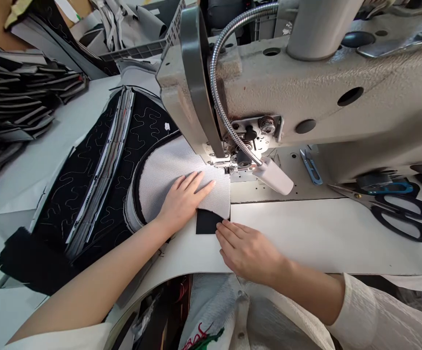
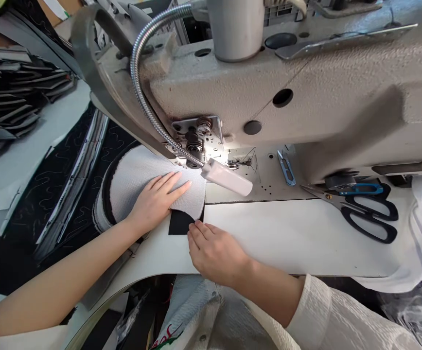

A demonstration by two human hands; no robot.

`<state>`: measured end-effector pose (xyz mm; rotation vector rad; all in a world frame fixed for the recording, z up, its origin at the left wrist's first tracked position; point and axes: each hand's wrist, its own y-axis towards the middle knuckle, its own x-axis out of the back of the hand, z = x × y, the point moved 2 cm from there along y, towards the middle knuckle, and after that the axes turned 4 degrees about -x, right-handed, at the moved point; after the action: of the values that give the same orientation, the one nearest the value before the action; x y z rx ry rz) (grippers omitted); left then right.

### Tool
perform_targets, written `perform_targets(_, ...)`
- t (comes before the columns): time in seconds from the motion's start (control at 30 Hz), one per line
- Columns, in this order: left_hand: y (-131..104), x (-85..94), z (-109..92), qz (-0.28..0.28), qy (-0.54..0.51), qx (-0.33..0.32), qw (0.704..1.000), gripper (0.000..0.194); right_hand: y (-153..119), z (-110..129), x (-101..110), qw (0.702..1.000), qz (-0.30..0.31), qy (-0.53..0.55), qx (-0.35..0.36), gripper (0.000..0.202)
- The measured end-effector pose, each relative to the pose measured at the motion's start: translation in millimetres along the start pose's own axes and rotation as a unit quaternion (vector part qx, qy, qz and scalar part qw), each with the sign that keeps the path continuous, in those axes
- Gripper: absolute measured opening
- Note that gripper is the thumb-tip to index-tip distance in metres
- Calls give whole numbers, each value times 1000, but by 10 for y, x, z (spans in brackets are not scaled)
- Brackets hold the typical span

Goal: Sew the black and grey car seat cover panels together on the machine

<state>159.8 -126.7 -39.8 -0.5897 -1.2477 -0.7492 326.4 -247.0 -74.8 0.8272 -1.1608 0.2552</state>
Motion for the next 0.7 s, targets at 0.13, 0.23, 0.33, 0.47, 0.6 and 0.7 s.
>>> perform_targets(0.13, 97, -56, 96, -30, -13, -24, 999, 54, 76, -115, 10, 1000, 6, -10, -2, 36)
perform_targets(0.23, 163, -103, 170, -60, -20, -69, 996, 48, 144, -191, 17, 1000, 4, -16, -9, 36)
perform_targets(0.33, 226, -140, 243, -112, -15, -136, 984, 37, 212, -255, 21, 999, -6, -27, -23, 36)
perform_targets(0.47, 312, -192, 350, -149, -26, -186, 971, 31, 278, -328, 14, 998, 11, -27, -53, 40)
perform_targets(0.6, 426, -245, 460, -144, -41, -181, 972, 32, 305, -367, 5, 997, 29, -13, -74, 43)
perform_targets(0.7, 525, -278, 533, -144, -42, -174, 973, 33, 314, -371, 4, 997, 20, -13, -79, 40)
